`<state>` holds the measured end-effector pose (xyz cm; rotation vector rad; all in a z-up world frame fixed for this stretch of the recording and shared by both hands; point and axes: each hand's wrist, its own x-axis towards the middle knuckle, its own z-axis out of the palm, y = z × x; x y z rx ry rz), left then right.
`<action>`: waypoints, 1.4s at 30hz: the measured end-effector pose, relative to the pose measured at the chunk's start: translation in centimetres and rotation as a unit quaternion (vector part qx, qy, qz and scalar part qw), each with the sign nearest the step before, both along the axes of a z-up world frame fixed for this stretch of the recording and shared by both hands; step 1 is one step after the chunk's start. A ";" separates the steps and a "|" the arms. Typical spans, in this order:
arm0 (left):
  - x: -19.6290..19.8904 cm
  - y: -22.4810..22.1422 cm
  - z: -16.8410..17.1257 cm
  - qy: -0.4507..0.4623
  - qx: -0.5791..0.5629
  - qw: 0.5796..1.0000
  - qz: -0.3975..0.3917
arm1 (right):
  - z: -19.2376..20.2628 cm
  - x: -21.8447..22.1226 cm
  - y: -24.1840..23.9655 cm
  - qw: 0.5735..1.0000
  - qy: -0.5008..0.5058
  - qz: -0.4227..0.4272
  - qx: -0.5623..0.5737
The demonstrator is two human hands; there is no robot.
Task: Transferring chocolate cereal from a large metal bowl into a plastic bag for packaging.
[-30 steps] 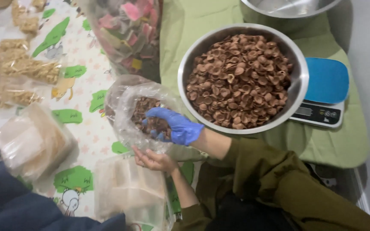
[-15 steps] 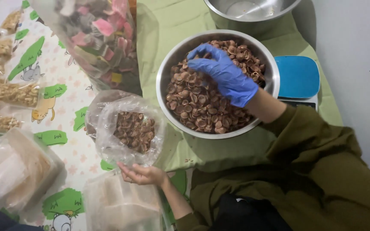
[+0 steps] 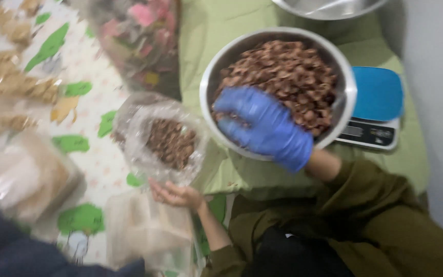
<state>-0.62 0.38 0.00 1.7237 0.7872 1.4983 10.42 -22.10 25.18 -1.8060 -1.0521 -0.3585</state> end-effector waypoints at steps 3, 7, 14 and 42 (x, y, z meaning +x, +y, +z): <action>0.1 0.9 -3.5 0.021 -0.025 0.998 0.046 | -6.0 -3.1 6.4 0.999 -0.011 0.045 0.010; -0.1 0.0 -0.6 0.016 -0.036 0.998 0.054 | -12.6 -1.1 13.9 0.986 0.009 0.117 -0.117; 0.1 -0.4 0.0 -0.017 -0.036 0.999 0.036 | -20.5 4.7 25.9 0.877 0.098 0.093 -0.461; 0.5 -1.0 0.4 -0.081 -0.014 0.995 0.052 | -25.1 4.8 29.9 0.836 0.041 0.041 -0.546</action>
